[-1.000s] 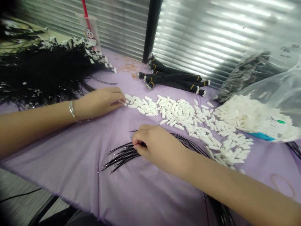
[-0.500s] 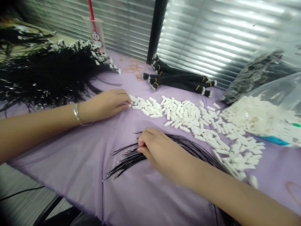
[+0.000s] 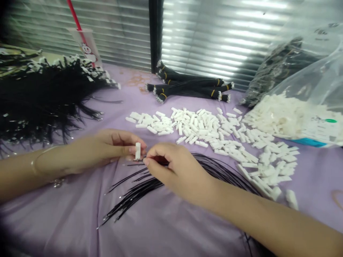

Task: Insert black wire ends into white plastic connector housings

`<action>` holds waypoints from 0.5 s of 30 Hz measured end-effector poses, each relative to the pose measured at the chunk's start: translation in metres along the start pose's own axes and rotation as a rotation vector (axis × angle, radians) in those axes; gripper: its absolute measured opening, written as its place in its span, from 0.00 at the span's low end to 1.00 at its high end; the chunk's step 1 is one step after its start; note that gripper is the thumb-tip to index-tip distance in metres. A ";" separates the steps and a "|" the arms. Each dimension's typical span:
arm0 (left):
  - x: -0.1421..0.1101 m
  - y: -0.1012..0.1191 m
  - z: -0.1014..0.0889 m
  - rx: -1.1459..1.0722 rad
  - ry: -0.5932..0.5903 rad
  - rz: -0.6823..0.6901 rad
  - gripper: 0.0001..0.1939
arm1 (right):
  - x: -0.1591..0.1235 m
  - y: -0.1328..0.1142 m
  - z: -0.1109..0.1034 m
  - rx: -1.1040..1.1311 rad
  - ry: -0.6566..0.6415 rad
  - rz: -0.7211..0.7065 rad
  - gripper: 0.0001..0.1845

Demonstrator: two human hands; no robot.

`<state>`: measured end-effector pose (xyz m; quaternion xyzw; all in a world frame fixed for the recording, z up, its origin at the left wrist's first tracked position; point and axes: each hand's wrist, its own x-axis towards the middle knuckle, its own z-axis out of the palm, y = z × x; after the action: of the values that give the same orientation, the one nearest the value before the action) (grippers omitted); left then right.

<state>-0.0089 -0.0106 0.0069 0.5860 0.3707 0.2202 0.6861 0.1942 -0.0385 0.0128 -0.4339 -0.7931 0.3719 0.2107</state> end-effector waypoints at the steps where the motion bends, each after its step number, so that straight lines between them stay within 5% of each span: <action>1: 0.001 -0.001 -0.001 -0.058 -0.007 -0.024 0.06 | 0.001 0.001 0.000 -0.010 0.014 -0.005 0.08; 6: 0.002 -0.002 -0.003 -0.241 -0.035 -0.087 0.05 | 0.004 0.007 -0.001 0.006 0.048 0.010 0.07; 15: 0.002 -0.002 -0.006 -0.171 -0.043 -0.048 0.03 | 0.004 0.011 0.001 0.128 0.060 0.056 0.07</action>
<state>-0.0121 -0.0057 0.0039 0.5210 0.3495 0.2219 0.7465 0.1970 -0.0322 0.0039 -0.4525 -0.7485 0.4147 0.2510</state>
